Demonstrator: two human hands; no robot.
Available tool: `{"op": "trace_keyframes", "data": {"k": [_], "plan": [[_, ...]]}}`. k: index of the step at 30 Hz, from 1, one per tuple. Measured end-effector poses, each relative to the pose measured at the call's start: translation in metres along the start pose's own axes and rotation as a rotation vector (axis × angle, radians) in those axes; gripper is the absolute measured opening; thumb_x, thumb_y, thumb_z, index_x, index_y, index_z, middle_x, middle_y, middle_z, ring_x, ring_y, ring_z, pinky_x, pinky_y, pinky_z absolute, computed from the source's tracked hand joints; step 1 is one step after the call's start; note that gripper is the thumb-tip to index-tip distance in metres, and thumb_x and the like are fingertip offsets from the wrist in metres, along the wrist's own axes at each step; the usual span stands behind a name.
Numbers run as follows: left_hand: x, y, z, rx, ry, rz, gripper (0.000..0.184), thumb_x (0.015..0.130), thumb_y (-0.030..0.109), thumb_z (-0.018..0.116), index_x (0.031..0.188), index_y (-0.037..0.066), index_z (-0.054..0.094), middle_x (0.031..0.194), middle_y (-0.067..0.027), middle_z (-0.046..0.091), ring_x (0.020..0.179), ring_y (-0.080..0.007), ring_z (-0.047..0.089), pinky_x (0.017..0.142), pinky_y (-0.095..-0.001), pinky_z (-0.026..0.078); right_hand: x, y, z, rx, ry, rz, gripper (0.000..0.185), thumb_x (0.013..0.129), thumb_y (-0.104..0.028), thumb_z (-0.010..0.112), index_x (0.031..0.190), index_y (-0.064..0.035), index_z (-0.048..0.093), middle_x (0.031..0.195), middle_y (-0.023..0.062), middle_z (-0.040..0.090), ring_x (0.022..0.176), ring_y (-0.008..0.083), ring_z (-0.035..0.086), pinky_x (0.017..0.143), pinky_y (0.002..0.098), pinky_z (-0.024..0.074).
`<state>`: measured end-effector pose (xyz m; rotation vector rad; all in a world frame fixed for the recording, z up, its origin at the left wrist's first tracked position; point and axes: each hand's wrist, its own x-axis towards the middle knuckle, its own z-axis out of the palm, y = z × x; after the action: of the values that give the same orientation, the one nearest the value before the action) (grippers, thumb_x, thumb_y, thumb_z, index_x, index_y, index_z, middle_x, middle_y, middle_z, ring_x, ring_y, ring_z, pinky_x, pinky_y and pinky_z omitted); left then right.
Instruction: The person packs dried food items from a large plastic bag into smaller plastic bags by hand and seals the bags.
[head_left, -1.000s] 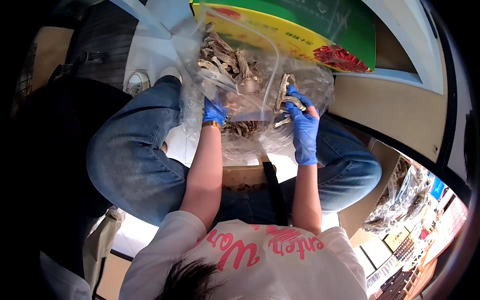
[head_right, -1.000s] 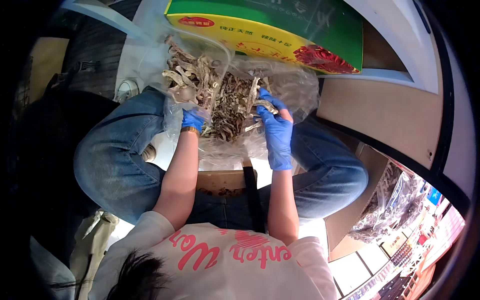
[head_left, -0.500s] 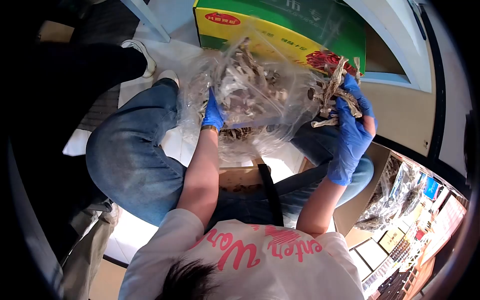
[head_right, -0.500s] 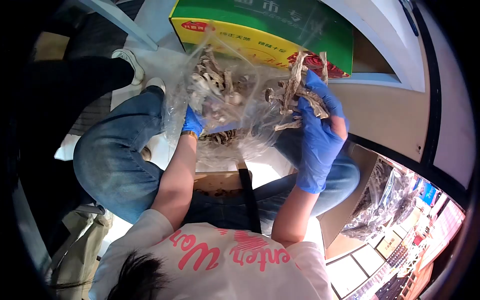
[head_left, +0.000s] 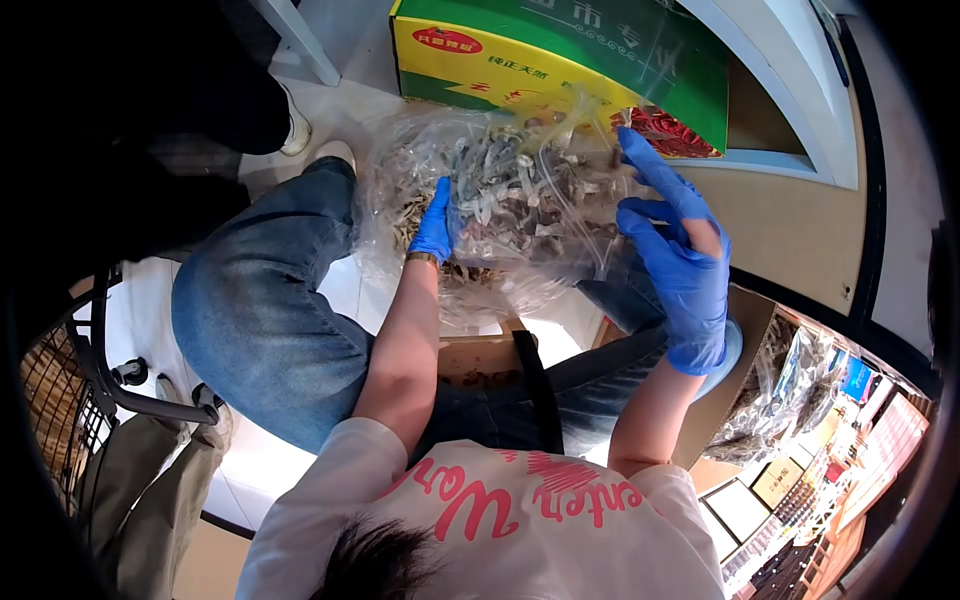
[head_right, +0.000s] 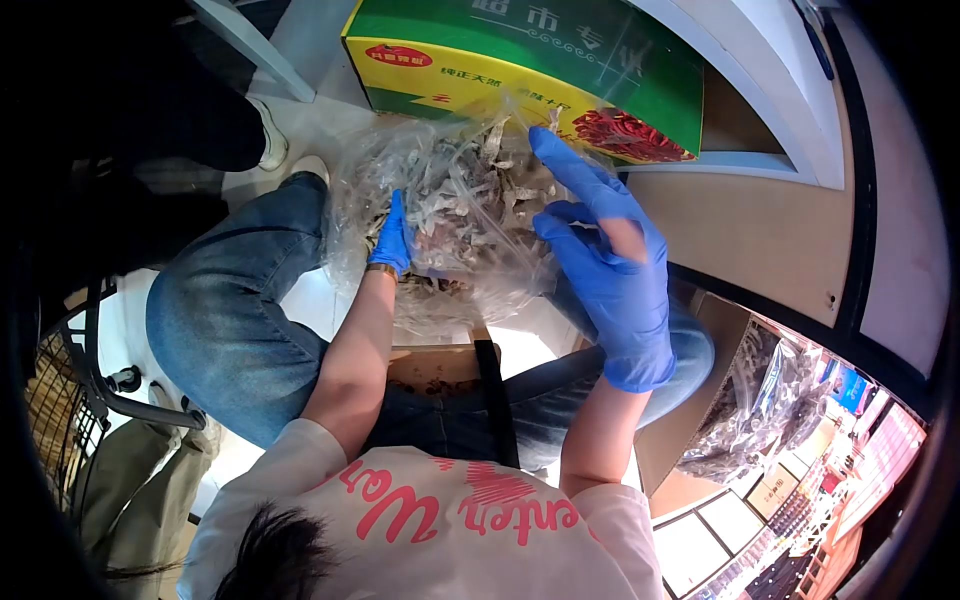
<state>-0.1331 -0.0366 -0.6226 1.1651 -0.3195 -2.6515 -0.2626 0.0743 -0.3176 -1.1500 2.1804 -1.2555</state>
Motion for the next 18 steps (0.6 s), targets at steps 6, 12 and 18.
{"op": "trace_keyframes", "data": {"k": [6,12,18], "plan": [[0.006,-0.003,-0.006,-0.006,-0.019,-0.017,0.068,0.085,0.057,0.049,0.132,0.008,0.044,0.130,-0.0048,0.049,0.114,-0.0209,0.049,0.097,-0.0339,0.039,-0.007,-0.001,-0.004,0.023,0.011,0.012,0.039,0.078,0.010,0.058,0.116,0.0002,0.057,0.120,0.0117,0.058,0.101,0.0170,0.059,0.080,0.0265,0.0491],[0.020,-0.004,-0.022,-0.073,0.064,0.010,0.074,0.086,0.062,0.040,0.140,0.012,0.032,0.142,-0.0023,0.035,0.128,-0.0206,0.034,0.107,-0.0332,0.023,-0.004,0.023,-0.003,0.205,0.413,0.195,0.020,0.088,0.002,0.051,0.106,0.0039,0.059,0.112,0.0143,0.062,0.092,0.0174,0.062,0.075,0.0251,0.0500],[0.021,0.014,-0.015,-0.157,0.104,0.139,0.056,0.091,0.052,0.035,0.128,0.011,0.046,0.122,-0.0084,0.053,0.107,-0.0239,0.053,0.094,-0.0400,0.043,-0.015,0.172,0.066,0.037,0.202,0.442,0.021,0.084,0.000,0.052,0.102,-0.0031,0.064,0.088,0.0029,0.063,0.076,0.0101,0.056,0.071,0.0247,0.0465]]}}
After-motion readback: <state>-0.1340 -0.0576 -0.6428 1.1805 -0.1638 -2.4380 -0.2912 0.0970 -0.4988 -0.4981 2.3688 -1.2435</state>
